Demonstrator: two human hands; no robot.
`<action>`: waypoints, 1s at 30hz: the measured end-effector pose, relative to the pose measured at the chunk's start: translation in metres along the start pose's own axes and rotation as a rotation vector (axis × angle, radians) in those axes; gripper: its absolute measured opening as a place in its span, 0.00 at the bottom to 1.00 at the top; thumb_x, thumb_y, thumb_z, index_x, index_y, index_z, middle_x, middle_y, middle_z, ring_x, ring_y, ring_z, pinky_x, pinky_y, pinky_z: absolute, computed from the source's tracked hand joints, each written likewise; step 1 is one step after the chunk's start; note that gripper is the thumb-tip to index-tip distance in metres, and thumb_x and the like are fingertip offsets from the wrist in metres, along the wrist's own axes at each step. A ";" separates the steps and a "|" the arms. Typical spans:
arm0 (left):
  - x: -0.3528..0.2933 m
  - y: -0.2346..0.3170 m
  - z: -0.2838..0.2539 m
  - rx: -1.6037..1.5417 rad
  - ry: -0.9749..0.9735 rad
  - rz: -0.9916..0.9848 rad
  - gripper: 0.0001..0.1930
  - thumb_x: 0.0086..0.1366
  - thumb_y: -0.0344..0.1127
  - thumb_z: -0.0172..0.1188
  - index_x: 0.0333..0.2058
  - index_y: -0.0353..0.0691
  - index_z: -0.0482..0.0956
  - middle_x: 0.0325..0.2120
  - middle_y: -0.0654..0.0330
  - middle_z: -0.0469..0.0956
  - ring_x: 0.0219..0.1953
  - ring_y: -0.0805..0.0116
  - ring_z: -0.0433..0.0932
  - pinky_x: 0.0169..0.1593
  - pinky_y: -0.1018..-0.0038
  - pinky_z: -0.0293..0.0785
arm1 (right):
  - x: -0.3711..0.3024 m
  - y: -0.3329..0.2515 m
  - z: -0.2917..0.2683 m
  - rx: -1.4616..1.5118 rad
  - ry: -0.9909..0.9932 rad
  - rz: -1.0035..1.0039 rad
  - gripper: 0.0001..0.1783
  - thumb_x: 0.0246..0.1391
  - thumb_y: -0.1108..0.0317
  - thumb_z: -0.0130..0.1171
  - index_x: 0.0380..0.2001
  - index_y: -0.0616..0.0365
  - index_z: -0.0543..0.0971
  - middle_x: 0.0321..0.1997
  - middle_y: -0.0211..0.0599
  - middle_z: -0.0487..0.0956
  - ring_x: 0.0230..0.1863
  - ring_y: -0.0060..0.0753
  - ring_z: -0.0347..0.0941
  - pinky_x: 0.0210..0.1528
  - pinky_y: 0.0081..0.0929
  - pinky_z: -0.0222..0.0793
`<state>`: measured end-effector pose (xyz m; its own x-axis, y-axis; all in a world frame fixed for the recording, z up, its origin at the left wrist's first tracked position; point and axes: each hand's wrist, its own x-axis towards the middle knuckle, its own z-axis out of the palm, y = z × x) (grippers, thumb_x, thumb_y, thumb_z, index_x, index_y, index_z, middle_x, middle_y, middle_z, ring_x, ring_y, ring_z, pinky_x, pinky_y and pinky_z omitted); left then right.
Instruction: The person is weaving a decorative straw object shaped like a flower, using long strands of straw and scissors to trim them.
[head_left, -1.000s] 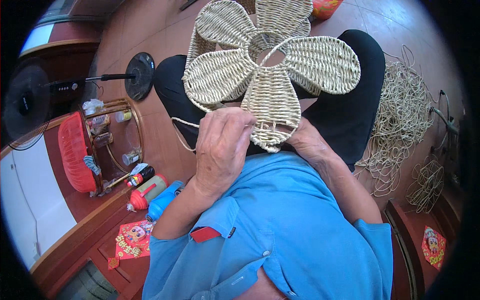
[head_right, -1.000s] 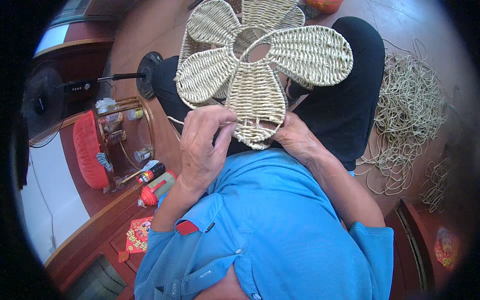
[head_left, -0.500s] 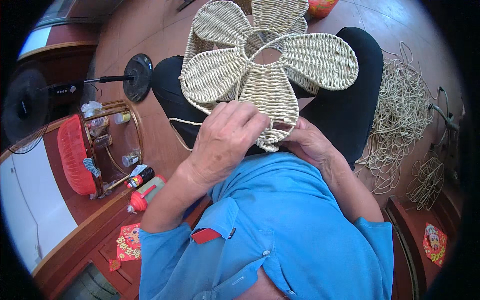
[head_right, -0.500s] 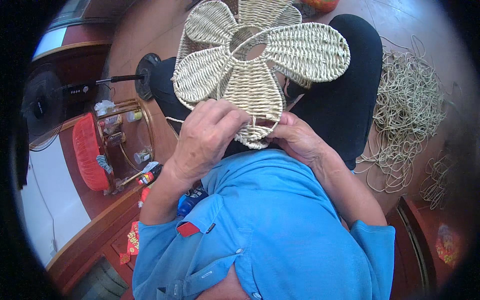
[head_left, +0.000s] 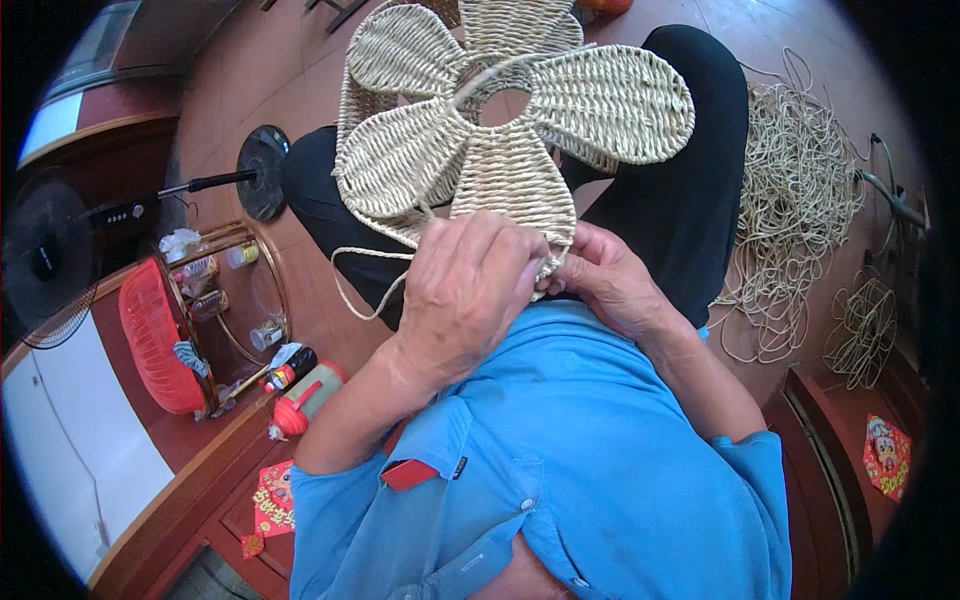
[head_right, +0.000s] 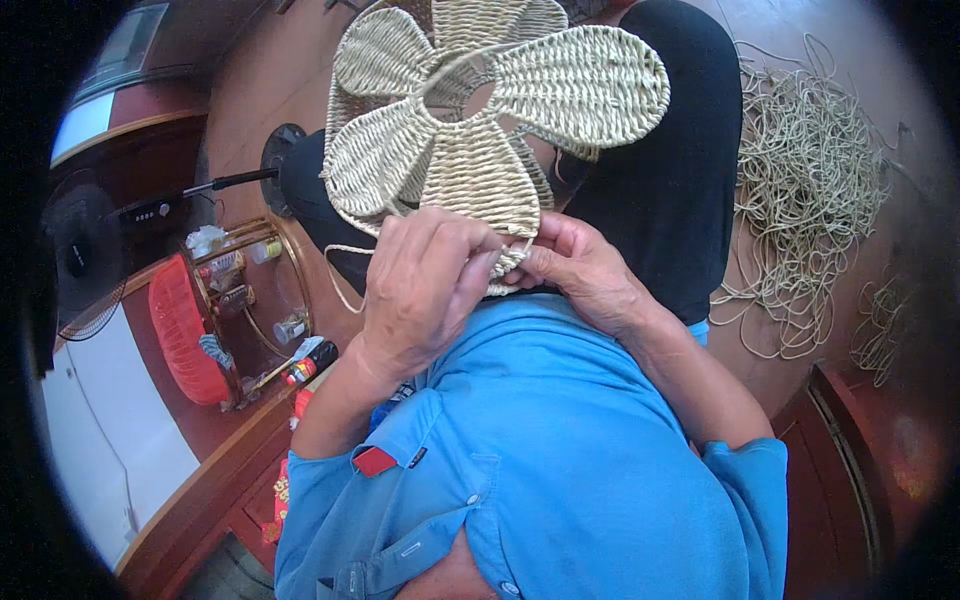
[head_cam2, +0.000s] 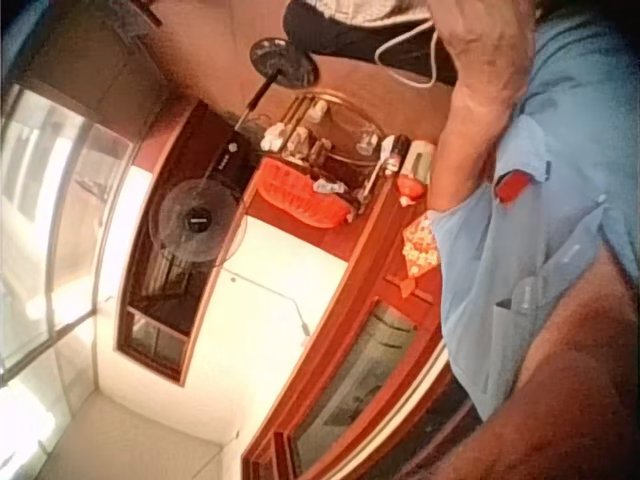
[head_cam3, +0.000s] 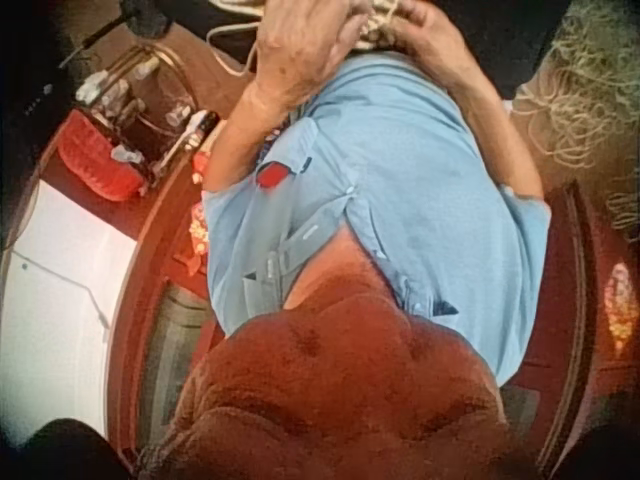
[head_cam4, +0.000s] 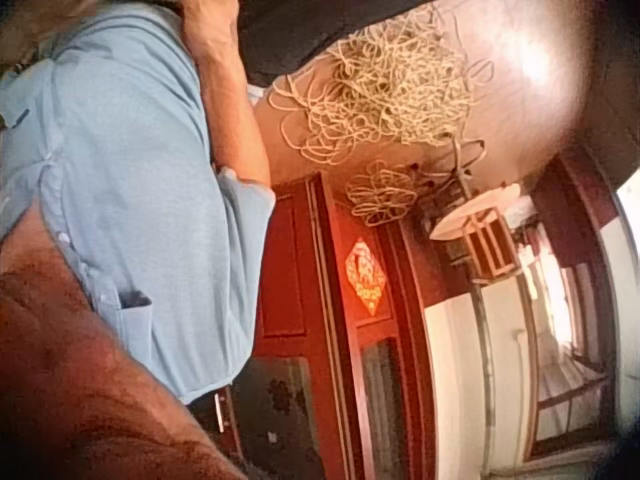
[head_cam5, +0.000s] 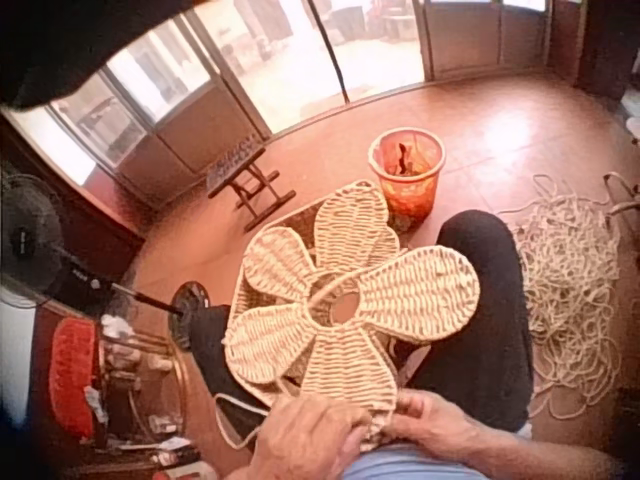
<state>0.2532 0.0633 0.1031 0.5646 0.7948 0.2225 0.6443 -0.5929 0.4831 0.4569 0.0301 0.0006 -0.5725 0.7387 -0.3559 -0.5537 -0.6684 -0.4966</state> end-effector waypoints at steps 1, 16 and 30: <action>0.001 0.001 0.003 0.051 -0.023 -0.023 0.10 0.62 0.26 0.70 0.41 0.43 0.81 0.33 0.60 0.78 0.38 0.57 0.79 0.41 0.62 0.69 | -0.001 0.001 -0.001 -0.016 -0.002 -0.027 0.20 0.73 0.65 0.64 0.62 0.61 0.78 0.52 0.30 0.85 0.47 0.19 0.82 0.53 0.21 0.80; -0.007 0.007 0.008 0.101 -0.117 -0.006 0.17 0.59 0.27 0.64 0.49 0.41 0.85 0.39 0.59 0.78 0.42 0.56 0.79 0.47 0.61 0.73 | -0.013 -0.005 0.002 0.107 0.061 0.097 0.13 0.77 0.66 0.58 0.57 0.62 0.78 0.47 0.34 0.85 0.46 0.19 0.84 0.51 0.20 0.83; -0.003 -0.006 -0.027 -0.104 0.227 -0.296 0.10 0.65 0.22 0.70 0.44 0.37 0.88 0.39 0.55 0.83 0.42 0.59 0.82 0.46 0.68 0.78 | -0.062 -0.034 0.013 -0.402 0.459 -0.025 0.10 0.77 0.63 0.53 0.49 0.59 0.76 0.45 0.37 0.79 0.38 0.23 0.82 0.30 0.20 0.80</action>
<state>0.2335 0.0673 0.1229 0.2259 0.9448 0.2371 0.6996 -0.3268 0.6355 0.5037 0.0062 0.0496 -0.1937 0.7759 -0.6004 -0.2411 -0.6308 -0.7375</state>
